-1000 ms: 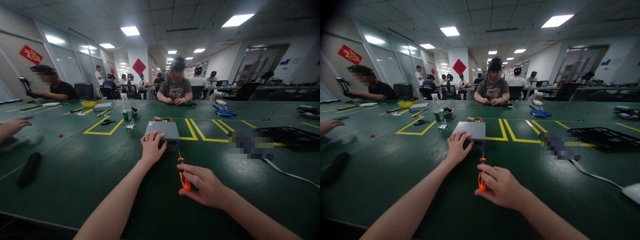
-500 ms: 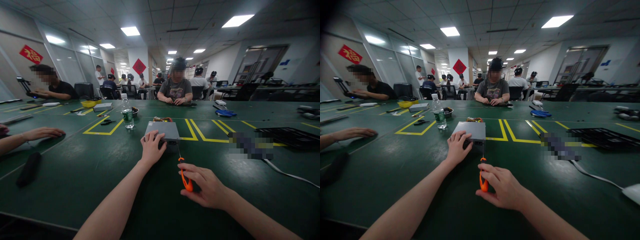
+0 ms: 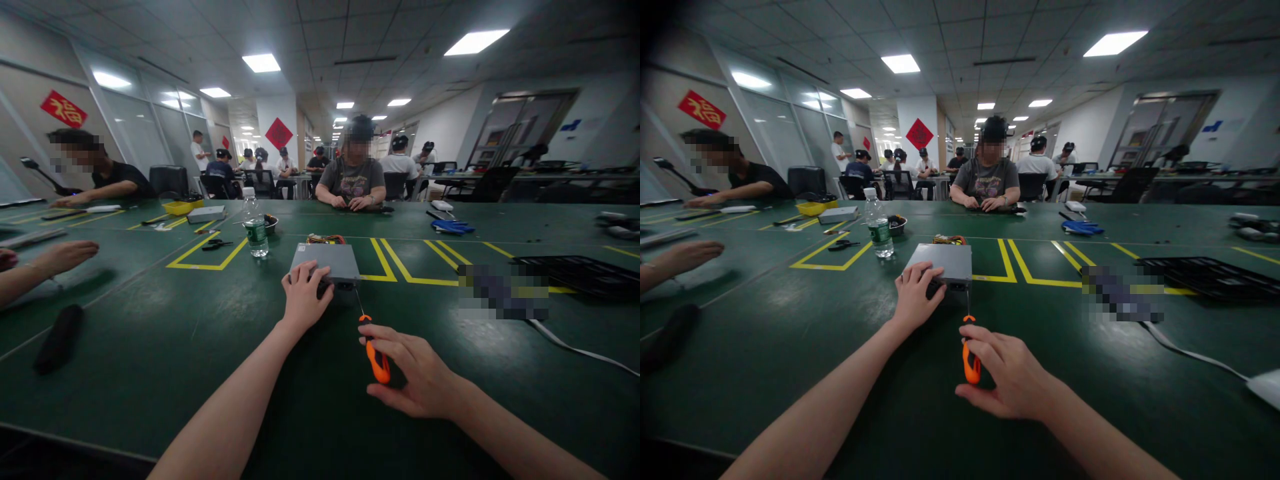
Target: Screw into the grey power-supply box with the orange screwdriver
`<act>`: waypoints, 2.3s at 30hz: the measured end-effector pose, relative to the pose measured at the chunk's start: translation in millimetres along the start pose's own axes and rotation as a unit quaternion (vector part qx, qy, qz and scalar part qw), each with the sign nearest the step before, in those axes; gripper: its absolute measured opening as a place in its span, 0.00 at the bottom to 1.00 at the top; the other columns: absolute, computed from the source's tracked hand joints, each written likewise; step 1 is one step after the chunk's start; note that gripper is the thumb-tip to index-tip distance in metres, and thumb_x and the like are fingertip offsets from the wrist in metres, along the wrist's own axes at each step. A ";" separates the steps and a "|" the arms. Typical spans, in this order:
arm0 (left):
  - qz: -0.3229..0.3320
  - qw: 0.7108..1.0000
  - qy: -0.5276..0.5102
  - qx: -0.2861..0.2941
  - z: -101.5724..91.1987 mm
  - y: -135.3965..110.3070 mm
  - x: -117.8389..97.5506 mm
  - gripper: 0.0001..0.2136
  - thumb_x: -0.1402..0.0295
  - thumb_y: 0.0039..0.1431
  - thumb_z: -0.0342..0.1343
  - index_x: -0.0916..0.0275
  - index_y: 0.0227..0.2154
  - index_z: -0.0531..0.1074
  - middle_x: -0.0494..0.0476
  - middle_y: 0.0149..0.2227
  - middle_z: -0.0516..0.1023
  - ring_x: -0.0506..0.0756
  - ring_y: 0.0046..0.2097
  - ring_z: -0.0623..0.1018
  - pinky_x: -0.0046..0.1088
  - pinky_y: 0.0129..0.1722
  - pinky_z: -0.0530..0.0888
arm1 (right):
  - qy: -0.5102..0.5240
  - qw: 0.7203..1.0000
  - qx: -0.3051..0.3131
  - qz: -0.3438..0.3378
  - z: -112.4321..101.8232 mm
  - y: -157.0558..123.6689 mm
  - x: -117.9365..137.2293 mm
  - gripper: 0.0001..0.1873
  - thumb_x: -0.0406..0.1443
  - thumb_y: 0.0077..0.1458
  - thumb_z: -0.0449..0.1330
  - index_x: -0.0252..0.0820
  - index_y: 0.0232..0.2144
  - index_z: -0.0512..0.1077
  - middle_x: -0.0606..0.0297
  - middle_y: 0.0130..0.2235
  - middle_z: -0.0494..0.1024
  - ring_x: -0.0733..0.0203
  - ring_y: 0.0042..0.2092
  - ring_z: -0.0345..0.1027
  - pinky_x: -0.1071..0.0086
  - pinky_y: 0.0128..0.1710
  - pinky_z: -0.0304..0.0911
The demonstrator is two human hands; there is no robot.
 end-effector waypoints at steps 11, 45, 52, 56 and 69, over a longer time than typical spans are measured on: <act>-0.006 1.000 -0.005 0.004 -0.9 0.1 -1.1 0.16 0.62 0.55 0.54 0.51 0.47 0.67 0.56 0.54 0.64 0.61 0.55 0.60 0.43 0.50 0.60 | -0.005 1.000 -0.013 0.001 -0.6 -1.0 -0.1 0.16 0.42 0.58 0.53 0.36 0.45 0.62 0.50 0.45 0.74 0.56 0.42 0.73 0.67 0.36 0.69; -0.006 1.000 -0.009 0.000 -2.7 0.1 -0.6 0.16 0.62 0.55 0.54 0.51 0.47 0.66 0.55 0.54 0.65 0.60 0.56 0.60 0.42 0.50 0.59 | -0.042 0.998 0.014 -0.038 13.4 15.2 9.7 0.16 0.38 0.61 0.48 0.32 0.46 0.66 0.46 0.45 0.73 0.56 0.42 0.72 0.66 0.37 0.69; -0.011 1.000 -0.009 0.004 -3.5 0.1 -1.6 0.16 0.62 0.55 0.54 0.51 0.47 0.67 0.56 0.54 0.65 0.61 0.55 0.60 0.44 0.50 0.59 | -0.047 0.998 0.041 -0.023 19.4 16.7 12.0 0.18 0.41 0.60 0.49 0.33 0.46 0.67 0.46 0.47 0.72 0.53 0.44 0.71 0.64 0.39 0.69; -0.009 1.000 -0.013 -0.002 -3.1 0.1 -1.3 0.16 0.63 0.54 0.54 0.51 0.47 0.67 0.55 0.53 0.65 0.61 0.55 0.61 0.44 0.50 0.59 | -0.033 0.994 0.103 -0.004 27.0 19.9 18.2 0.21 0.41 0.58 0.51 0.36 0.51 0.64 0.45 0.52 0.68 0.50 0.48 0.68 0.61 0.41 0.68; -0.008 1.000 -0.012 -0.003 -2.9 -0.5 -1.9 0.16 0.63 0.55 0.54 0.52 0.47 0.66 0.55 0.53 0.65 0.60 0.56 0.61 0.43 0.50 0.59 | 0.021 0.998 0.047 0.020 25.3 20.4 14.8 0.22 0.46 0.60 0.49 0.34 0.47 0.62 0.45 0.49 0.71 0.52 0.46 0.70 0.63 0.40 0.69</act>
Point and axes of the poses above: each hand's wrist, its own y-axis towards the middle knuckle, its own z-axis out of the palm, x = y × z, the point moved 5 cm from there along y, towards the middle knuckle
